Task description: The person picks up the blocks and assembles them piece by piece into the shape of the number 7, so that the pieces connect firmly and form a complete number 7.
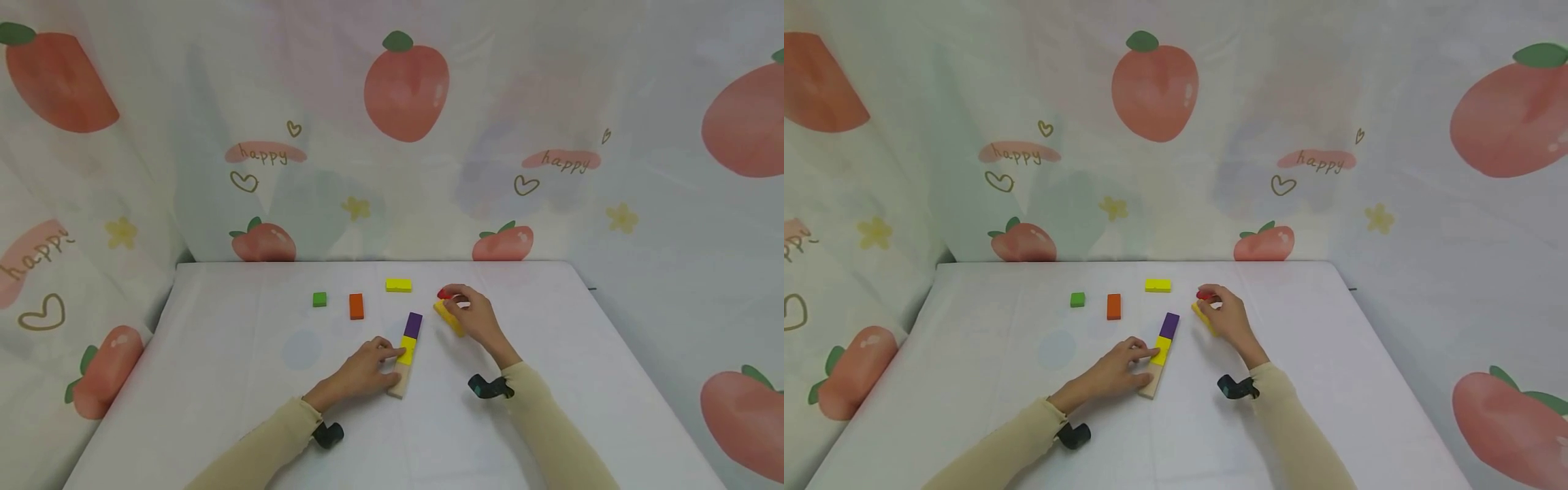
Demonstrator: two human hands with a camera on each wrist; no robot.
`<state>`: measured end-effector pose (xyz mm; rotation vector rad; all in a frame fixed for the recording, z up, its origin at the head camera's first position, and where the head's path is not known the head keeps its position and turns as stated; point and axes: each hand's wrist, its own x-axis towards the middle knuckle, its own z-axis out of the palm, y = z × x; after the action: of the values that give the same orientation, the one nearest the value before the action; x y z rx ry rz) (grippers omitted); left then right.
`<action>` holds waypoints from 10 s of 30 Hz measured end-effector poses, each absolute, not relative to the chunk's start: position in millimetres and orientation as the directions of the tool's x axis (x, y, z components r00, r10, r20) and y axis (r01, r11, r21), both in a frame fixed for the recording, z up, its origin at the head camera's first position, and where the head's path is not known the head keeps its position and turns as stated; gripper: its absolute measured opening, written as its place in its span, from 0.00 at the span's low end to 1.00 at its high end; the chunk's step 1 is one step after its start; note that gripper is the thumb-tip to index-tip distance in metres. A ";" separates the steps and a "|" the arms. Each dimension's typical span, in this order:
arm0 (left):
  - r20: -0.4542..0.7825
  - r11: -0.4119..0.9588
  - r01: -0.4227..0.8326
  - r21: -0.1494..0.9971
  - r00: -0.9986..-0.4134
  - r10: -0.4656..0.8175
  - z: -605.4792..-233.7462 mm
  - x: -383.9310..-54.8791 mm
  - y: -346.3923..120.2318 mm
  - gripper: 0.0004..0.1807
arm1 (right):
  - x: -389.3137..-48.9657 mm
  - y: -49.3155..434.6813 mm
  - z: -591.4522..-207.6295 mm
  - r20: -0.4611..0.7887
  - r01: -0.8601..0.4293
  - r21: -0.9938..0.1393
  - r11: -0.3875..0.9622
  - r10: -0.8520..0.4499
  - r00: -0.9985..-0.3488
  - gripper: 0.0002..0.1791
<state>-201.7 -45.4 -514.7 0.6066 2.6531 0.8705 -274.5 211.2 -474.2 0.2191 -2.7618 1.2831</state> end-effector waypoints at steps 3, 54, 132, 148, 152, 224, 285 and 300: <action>-0.140 0.735 0.296 0.610 -0.873 0.467 -514.8 -202.0 -45.2 0.29 | -278.8 214.4 -476.2 0.118 -0.141 -0.758 0.637 -0.079 -0.990 0.19; -0.132 0.746 0.302 0.593 -0.878 0.460 -519.8 -205.9 -44.5 0.29 | -296.5 237.4 -508.4 -0.104 0.057 -0.697 0.715 -0.022 -0.994 0.23; -0.140 0.736 0.288 0.612 -0.877 0.460 -517.7 -202.6 -44.8 0.29 | -303.7 203.9 -501.1 -0.099 0.105 -0.842 0.529 0.040 -0.994 0.34; -0.149 0.734 0.276 0.620 -0.877 0.456 -518.2 -203.8 -44.2 0.28 | -311.6 195.0 -504.5 -0.056 0.090 -0.875 0.475 0.085 -0.995 0.34; -0.152 0.731 0.274 0.625 -0.876 0.458 -518.0 -204.1 -44.4 0.28 | -313.1 192.2 -504.4 -0.050 0.085 -0.883 0.461 0.088 -0.995 0.34; -0.163 0.746 0.266 0.610 -0.880 0.447 -520.0 -207.1 -44.3 0.29 | -334.1 177.9 -515.3 -0.093 0.051 -0.762 0.645 -0.031 -0.995 0.32; -0.115 0.793 0.389 0.469 -0.863 0.491 -511.1 -183.1 -46.9 0.29 | -315.6 180.1 -513.7 -0.143 0.026 -0.667 0.744 -0.093 -0.985 0.31; -0.098 0.793 0.446 0.416 -0.844 0.527 -507.9 -172.1 -48.0 0.30 | -300.8 179.9 -511.6 -0.149 0.028 -0.651 0.759 -0.092 -0.984 0.31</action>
<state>-172.1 -48.0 -507.9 0.7618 2.7737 0.5666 -300.8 179.9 -511.6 0.0575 -3.1067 1.1538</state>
